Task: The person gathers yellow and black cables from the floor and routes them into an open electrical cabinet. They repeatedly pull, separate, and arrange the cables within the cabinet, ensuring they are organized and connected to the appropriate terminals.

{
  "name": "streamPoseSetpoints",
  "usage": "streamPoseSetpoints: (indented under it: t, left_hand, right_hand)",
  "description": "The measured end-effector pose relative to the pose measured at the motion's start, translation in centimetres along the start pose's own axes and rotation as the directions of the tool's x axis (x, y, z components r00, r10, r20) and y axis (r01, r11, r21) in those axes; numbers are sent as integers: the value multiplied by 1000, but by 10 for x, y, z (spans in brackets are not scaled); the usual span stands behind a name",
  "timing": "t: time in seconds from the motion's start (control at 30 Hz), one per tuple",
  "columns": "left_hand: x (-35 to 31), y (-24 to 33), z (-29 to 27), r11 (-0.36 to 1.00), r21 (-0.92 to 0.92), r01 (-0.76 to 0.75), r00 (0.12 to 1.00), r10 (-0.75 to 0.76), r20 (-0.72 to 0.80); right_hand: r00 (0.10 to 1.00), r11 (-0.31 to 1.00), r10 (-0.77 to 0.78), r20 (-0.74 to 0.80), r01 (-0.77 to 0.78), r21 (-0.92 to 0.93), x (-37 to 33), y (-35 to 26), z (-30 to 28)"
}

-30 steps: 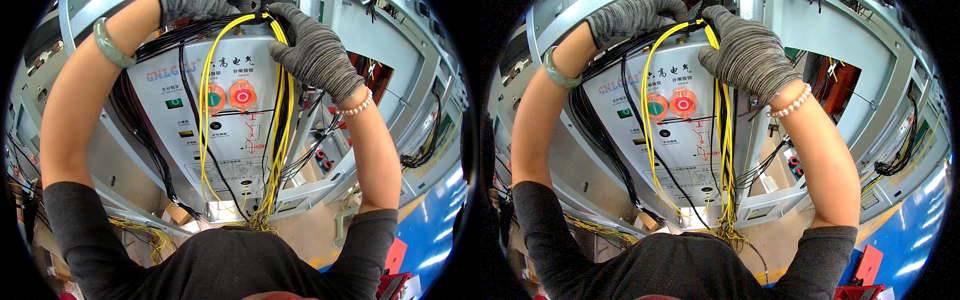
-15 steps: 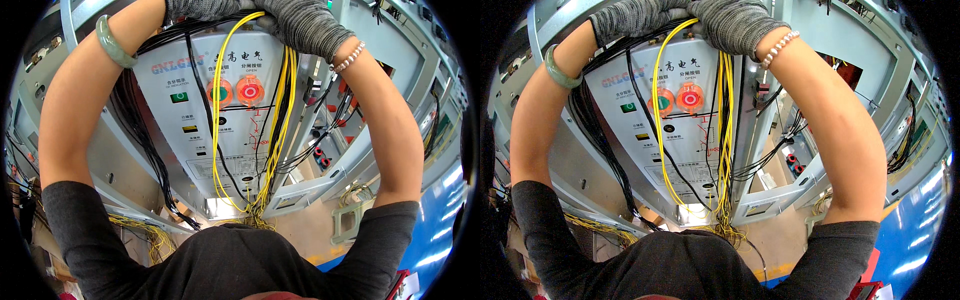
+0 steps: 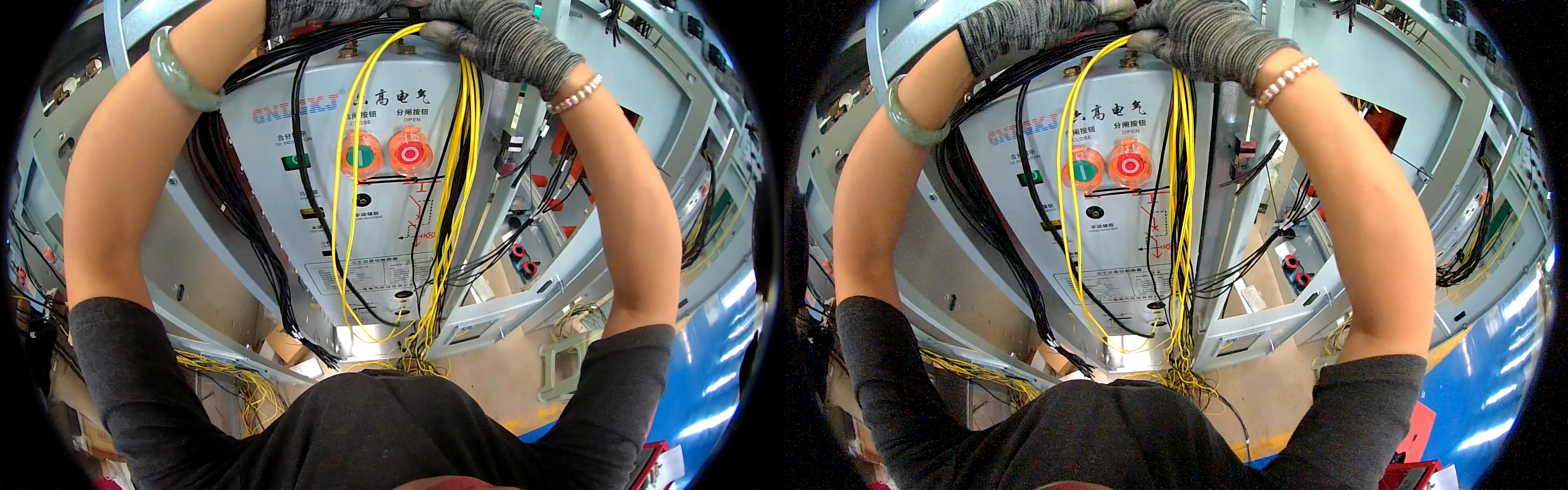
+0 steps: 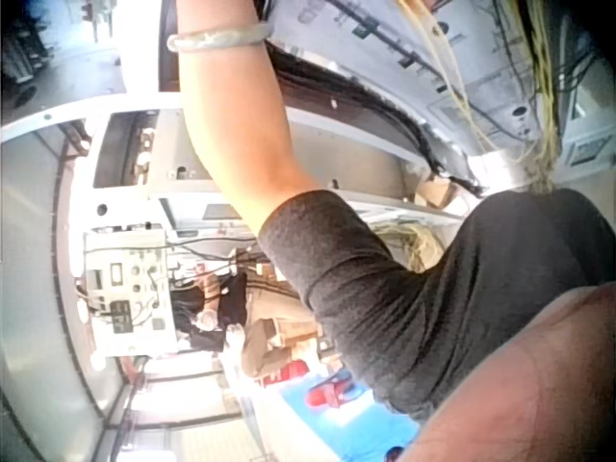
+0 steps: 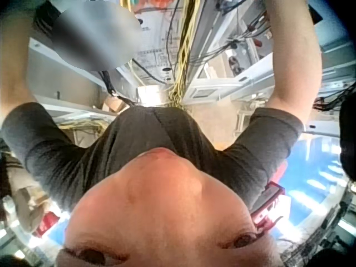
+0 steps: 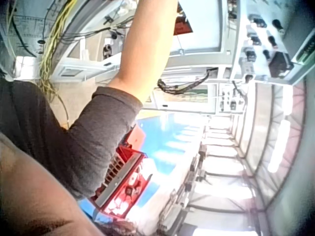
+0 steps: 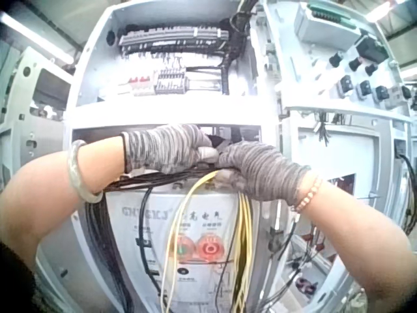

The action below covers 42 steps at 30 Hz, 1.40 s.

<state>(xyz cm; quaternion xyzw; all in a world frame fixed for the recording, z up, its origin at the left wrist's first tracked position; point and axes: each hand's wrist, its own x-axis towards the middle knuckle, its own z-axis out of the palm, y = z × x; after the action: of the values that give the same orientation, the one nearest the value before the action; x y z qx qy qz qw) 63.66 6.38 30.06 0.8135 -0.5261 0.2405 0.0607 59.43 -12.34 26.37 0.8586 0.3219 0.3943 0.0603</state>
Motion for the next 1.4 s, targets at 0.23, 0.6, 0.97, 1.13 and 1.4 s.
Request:
streamPoseSetpoints:
  t: [0.23, 0.6, 0.97, 1.13, 1.4]
  left_hand:
    - [-12, 18, -14, 962, 113, 249, 965, -237, -113]
    - [-94, 35, 15, 959, 242, -146, 939, 212, -270]
    - [-407, 105, 101, 618, -454, 642, 436, -781, -447]
    - [-402, 102, 146, 601, -387, 700, 664, -746, 43]
    - [-133, 68, 104, 929, -160, 333, 772, -366, -520]
  right_hand:
    - [985, 990, 88, -151, -104, -99, 12, -21, 11]
    - [921, 975, -2, -389, -84, -205, -3, -34, 28]
    - [882, 967, -23, -471, -100, -234, -7, -46, 31]
    - [915, 956, 49, -400, -159, -245, -17, -46, 27]
    - [888, 980, 95, -449, -164, -116, -29, -42, 30]
